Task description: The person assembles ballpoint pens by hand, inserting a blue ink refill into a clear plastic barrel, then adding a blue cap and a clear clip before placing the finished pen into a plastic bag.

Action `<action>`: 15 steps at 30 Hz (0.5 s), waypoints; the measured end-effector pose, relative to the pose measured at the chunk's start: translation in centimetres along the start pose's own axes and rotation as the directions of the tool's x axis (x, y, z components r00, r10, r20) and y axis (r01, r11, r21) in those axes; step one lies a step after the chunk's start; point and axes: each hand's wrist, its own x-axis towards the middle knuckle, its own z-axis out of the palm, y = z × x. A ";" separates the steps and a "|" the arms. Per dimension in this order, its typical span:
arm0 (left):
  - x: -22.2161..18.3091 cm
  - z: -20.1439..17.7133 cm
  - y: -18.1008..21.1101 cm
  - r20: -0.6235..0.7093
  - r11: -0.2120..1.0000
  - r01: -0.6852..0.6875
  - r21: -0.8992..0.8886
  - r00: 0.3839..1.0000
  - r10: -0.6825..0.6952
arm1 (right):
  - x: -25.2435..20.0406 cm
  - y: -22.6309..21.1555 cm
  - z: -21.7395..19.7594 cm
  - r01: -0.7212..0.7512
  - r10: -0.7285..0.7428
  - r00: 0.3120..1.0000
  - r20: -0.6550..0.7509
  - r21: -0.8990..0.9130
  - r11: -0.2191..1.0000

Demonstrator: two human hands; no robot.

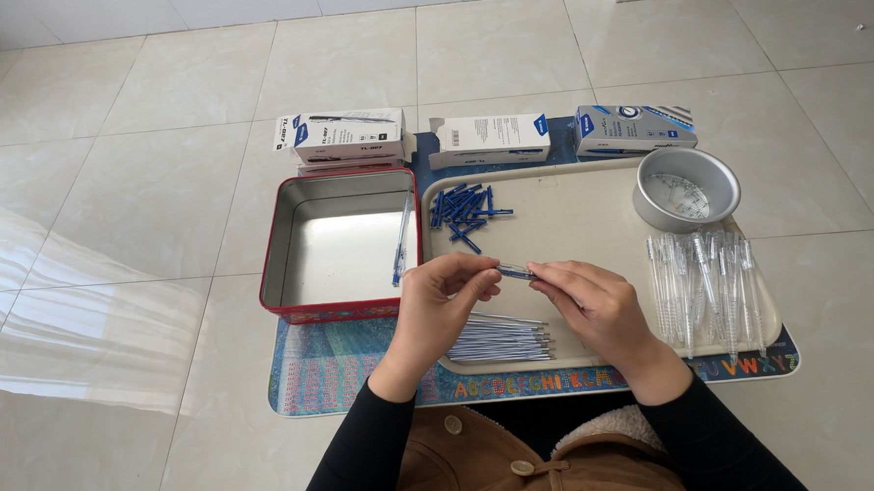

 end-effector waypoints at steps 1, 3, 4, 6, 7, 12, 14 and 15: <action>0.0 0.0 -0.1 -0.006 1.000 0.022 0.004 1.000 -0.022 | 0.0 -0.2 0.0 0.003 -0.003 1.000 -0.008 -0.010 1.000; -0.1 0.1 -0.2 -0.012 0.999 0.045 0.007 0.999 -0.045 | -0.1 -0.1 0.2 0.004 -0.004 1.000 -0.015 -0.019 1.000; -0.1 0.1 -0.2 -0.004 0.999 0.048 0.021 0.999 -0.048 | -0.3 0.0 0.3 -0.008 0.007 1.000 -0.023 -0.012 1.000; 0.0 0.1 -0.1 0.004 0.998 0.050 0.035 0.999 -0.051 | -0.4 0.1 0.3 -0.018 0.018 0.999 -0.032 -0.005 1.000; 0.0 0.1 -0.1 0.007 0.998 0.042 0.037 0.999 -0.042 | -0.3 0.0 0.2 -0.023 0.023 0.999 -0.036 0.000 1.000; 0.0 0.0 -0.2 0.015 0.999 0.035 0.033 0.999 -0.035 | -0.2 0.2 0.0 -0.017 0.018 0.999 -0.033 0.022 1.000; 0.1 0.0 -0.3 0.003 0.998 0.048 0.042 0.999 -0.048 | -0.1 0.1 0.0 -0.038 0.039 0.999 -0.020 0.030 0.999; 0.1 0.0 -0.4 0.004 0.998 0.046 0.042 0.999 -0.046 | 0.0 0.1 0.0 -0.038 0.038 0.999 -0.022 0.029 0.999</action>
